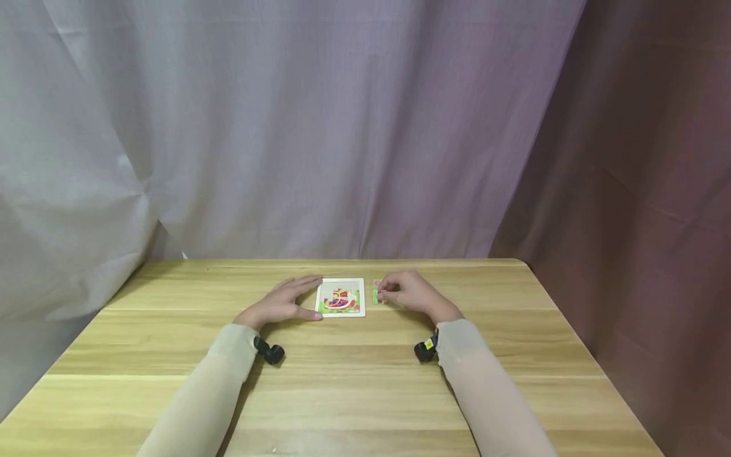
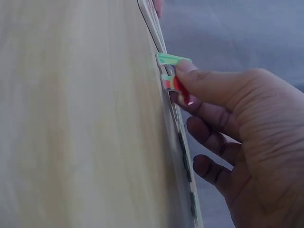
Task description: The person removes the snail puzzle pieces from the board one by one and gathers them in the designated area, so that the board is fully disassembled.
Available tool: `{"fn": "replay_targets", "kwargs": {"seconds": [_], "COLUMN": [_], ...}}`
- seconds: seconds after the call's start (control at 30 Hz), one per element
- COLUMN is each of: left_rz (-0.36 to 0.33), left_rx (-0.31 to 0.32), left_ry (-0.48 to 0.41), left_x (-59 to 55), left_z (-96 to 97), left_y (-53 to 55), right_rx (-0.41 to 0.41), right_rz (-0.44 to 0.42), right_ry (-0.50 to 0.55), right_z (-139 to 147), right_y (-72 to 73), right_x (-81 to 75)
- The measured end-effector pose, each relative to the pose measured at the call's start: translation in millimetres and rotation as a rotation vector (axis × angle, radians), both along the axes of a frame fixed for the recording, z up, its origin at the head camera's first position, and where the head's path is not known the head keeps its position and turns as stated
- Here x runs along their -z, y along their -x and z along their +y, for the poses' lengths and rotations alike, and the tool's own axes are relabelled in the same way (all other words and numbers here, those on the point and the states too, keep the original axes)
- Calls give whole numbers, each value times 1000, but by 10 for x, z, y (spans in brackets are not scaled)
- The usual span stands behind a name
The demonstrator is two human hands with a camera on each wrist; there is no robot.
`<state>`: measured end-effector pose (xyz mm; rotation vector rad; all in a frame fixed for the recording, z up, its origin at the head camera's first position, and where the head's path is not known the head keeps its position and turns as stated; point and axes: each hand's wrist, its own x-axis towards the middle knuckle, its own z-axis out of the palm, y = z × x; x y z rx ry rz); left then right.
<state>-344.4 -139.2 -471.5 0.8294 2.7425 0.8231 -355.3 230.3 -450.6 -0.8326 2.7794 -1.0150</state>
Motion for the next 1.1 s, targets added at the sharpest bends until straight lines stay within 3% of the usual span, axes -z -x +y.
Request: {"fn": "replay_targets", "kwargs": {"seconds": [0.63, 0.87, 1.1], "left_rz": [4, -4, 7], "left_rx": [3, 1, 7], "left_ry": [-9, 7, 6], "left_x": [-57, -23, -47], "left_z": [18, 28, 15], "left_y": [-34, -46, -16], "right_rx": [-63, -36, -29], "right_rz": [202, 129, 125], "right_ry": [-60, -51, -54], "right_z": [2, 29, 21], "right_y": [8, -24, -8], "right_x": [37, 68, 48]}}
